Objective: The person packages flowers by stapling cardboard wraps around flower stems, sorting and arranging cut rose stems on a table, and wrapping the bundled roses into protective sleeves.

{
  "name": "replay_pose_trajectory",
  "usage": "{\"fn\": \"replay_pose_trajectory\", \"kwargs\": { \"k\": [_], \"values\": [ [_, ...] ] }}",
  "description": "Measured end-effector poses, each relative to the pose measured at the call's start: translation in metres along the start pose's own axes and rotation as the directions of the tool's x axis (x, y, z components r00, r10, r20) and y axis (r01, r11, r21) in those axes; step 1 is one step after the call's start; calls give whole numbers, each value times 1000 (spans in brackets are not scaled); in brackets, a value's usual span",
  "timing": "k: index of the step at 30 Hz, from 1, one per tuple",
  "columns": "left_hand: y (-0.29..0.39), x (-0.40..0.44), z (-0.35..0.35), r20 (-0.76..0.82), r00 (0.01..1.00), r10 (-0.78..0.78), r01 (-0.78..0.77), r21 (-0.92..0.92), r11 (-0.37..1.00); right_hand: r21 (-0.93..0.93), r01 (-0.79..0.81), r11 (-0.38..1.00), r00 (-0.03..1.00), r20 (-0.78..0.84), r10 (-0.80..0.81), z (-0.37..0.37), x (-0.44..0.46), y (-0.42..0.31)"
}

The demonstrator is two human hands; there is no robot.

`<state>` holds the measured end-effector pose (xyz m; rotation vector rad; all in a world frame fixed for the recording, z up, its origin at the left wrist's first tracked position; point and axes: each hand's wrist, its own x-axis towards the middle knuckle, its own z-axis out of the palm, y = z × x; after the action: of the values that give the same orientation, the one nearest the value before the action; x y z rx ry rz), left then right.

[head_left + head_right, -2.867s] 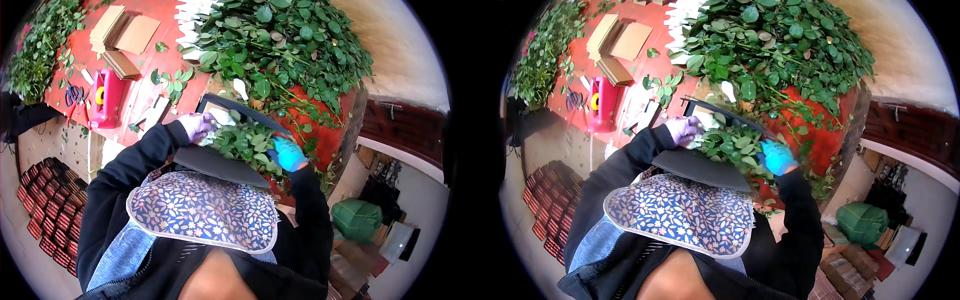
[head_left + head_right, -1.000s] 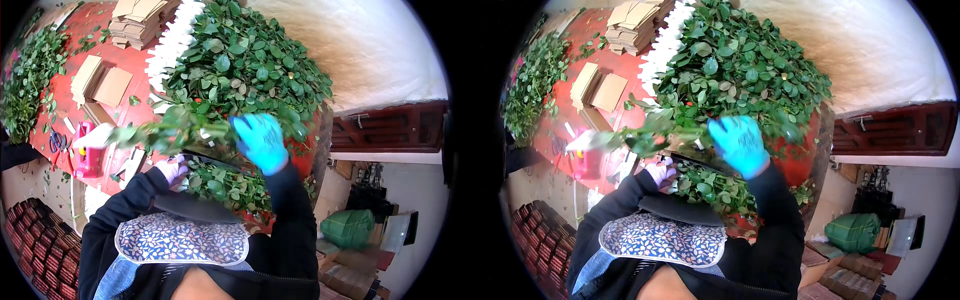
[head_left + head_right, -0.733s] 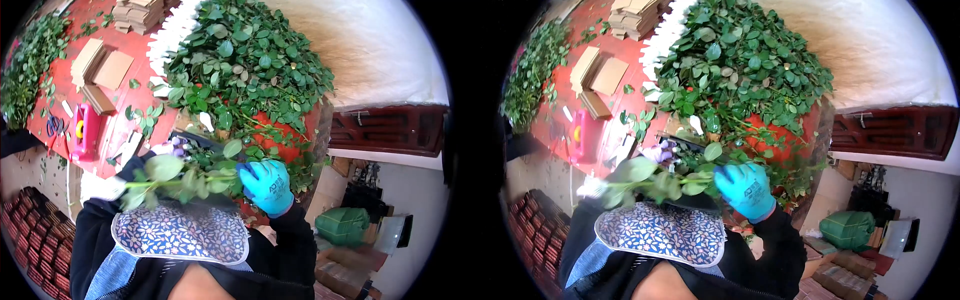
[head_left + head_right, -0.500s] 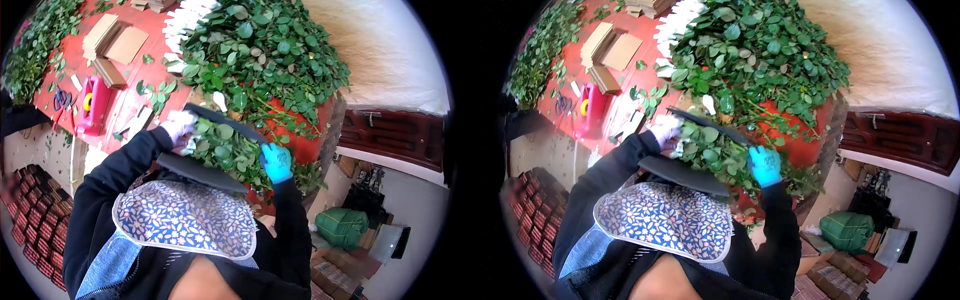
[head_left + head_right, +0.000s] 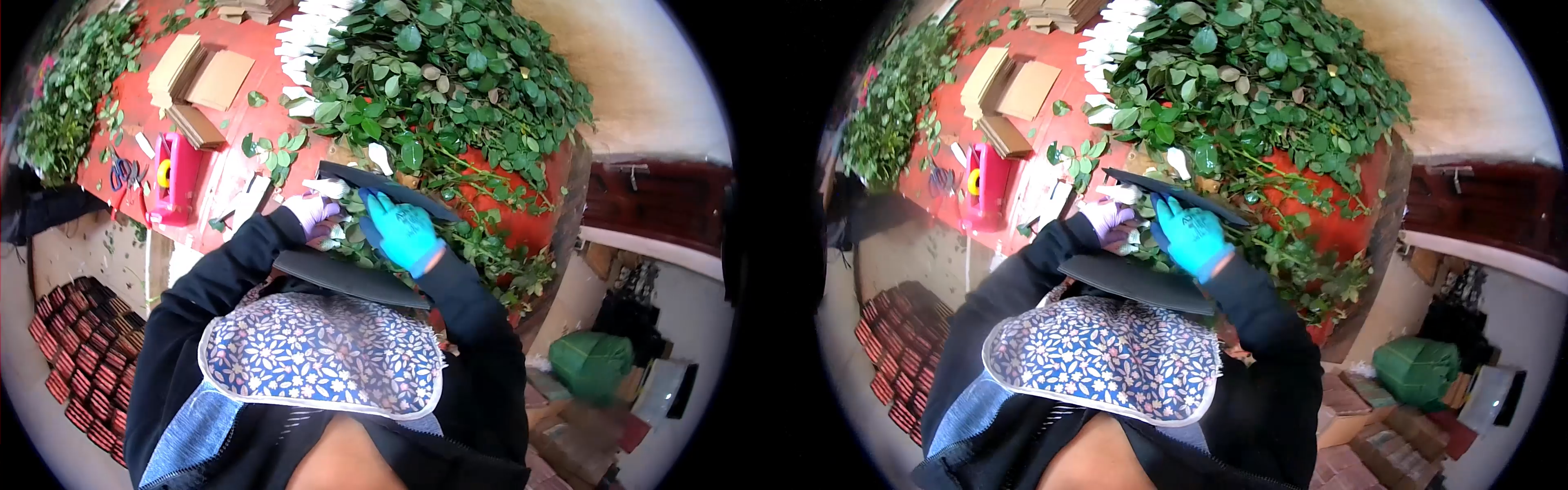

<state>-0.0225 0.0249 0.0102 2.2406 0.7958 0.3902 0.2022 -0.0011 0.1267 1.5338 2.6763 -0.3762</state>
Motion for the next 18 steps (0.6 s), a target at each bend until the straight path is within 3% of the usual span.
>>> {"fn": "replay_pose_trajectory", "kwargs": {
  "k": [2,4,6,9,11,12,14,15,16,18],
  "values": [
    [9,3,0,64,996,-59,58,17,998,-4,-54,999,998,24,54,26,4,10],
    [18,6,0,17,999,-34,34,17,999,-39,-77,996,985,150,82,36,4,23],
    [16,6,0,51,998,-20,24,-74,997,-24,-86,996,985,149,89,49,-6,32],
    [27,10,-5,138,967,-213,247,-310,918,-12,-113,994,988,104,114,35,-17,30],
    [24,2,-8,69,997,-15,20,-65,998,-42,-130,991,988,75,133,32,-20,19],
    [23,1,-9,81,997,-13,18,-63,998,-34,-139,990,987,73,141,34,-17,16],
    [21,2,-8,137,990,-13,13,6,1000,36,-40,999,999,28,39,40,-13,13],
    [21,2,-4,88,995,37,-38,16,999,103,57,993,997,49,-63,47,-11,21],
    [21,3,-1,108,993,48,-50,19,999,113,38,993,998,41,-43,44,-9,22],
    [21,5,5,94,980,175,-188,153,970,150,57,987,984,158,-81,39,-6,25]
  ]
}}
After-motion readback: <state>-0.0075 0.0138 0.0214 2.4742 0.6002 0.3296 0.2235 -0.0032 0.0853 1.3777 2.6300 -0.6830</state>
